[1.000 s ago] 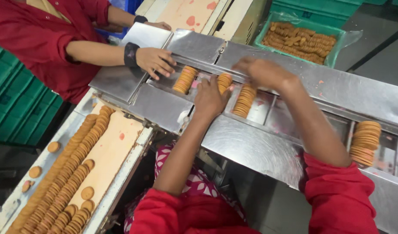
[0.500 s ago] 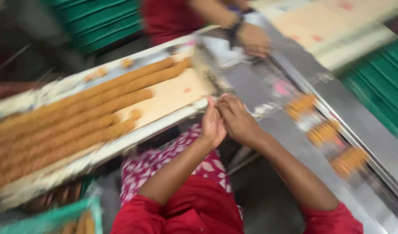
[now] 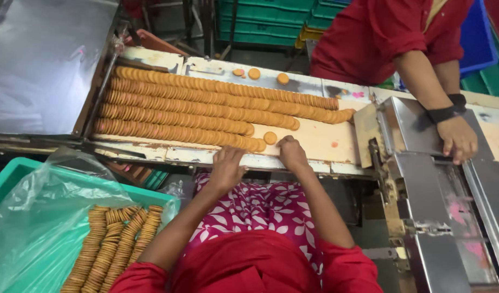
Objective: The person stacks round cookies into vertical columns on a moving conveyor belt. They then transfer these stacks into a metal tray with compartments. The process is repetitive and involves handling cookies by hand.
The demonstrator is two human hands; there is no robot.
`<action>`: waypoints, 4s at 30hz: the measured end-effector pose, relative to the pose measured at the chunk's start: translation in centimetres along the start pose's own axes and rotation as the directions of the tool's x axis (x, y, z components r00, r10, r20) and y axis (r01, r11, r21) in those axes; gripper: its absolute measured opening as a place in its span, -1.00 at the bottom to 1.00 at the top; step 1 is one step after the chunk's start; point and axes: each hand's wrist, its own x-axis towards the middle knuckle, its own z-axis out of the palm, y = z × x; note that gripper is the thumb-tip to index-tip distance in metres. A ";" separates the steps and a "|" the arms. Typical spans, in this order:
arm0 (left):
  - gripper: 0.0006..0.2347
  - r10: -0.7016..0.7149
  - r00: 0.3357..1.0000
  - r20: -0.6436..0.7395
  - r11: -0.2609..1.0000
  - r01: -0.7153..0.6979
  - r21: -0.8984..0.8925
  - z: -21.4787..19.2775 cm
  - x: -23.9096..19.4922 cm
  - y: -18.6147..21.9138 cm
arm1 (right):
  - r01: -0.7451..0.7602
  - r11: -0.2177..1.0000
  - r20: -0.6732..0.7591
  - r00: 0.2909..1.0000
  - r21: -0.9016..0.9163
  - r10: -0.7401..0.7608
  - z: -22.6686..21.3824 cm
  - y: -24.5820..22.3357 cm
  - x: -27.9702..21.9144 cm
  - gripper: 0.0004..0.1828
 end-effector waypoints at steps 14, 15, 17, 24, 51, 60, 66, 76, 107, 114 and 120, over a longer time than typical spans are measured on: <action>-0.39 0.249 0.951 0.181 0.935 -0.285 0.212 7.4 9.1 -0.6 | -0.192 0.971 -0.042 0.981 -0.144 0.188 3.2 1.0 3.9 -0.54; -0.43 0.257 0.946 0.197 0.922 -0.301 0.245 7.2 9.3 -0.7 | -0.237 0.969 -0.033 0.971 -0.071 0.235 2.8 1.1 3.8 -0.53; -0.39 0.223 0.953 0.207 0.949 -0.260 0.176 6.4 9.4 -0.7 | -0.261 0.962 -0.026 0.964 0.078 0.264 2.6 0.8 3.1 -0.55; -0.39 0.108 0.990 0.093 0.985 -0.120 0.127 -4.2 7.0 -4.7 | 0.019 0.922 -0.009 1.000 0.387 -0.017 4.1 -4.3 0.3 -0.40; -0.38 0.181 0.982 0.052 0.945 -0.188 0.266 1.6 4.3 1.4 | 0.116 0.961 -0.125 0.981 -0.250 -0.151 1.5 -5.3 -5.2 -0.24; -0.47 0.224 0.973 0.055 0.924 -0.230 0.305 2.5 5.5 1.2 | 0.159 0.974 0.044 0.987 -0.164 -0.153 0.0 -1.9 -2.8 -0.28; -0.48 0.156 0.972 0.178 0.943 -0.200 0.267 2.7 6.7 0.5 | 0.113 0.993 -0.029 0.993 -0.017 -0.114 -3.8 0.3 -3.1 -0.26; -0.54 0.256 0.945 0.205 0.955 -0.281 0.100 3.2 10.0 9.7 | -0.039 0.991 -0.415 0.910 -0.125 -0.017 -28.3 14.7 -17.6 -0.28; -0.53 0.784 0.574 0.236 0.620 -0.747 -0.240 17.0 8.1 39.2 | -0.391 0.898 -0.383 0.813 0.200 0.439 -42.6 21.0 -39.9 -0.51; -0.44 0.697 0.604 0.388 0.713 -0.644 -0.278 15.6 0.4 24.8 | -0.111 0.989 -0.332 0.933 0.100 0.138 -37.3 12.8 -28.1 -0.51; -0.60 0.533 0.751 0.390 0.831 -0.551 -0.077 13.4 0.7 12.8 | 0.094 0.996 -0.041 0.995 0.010 -0.093 -21.2 7.8 -11.0 -0.40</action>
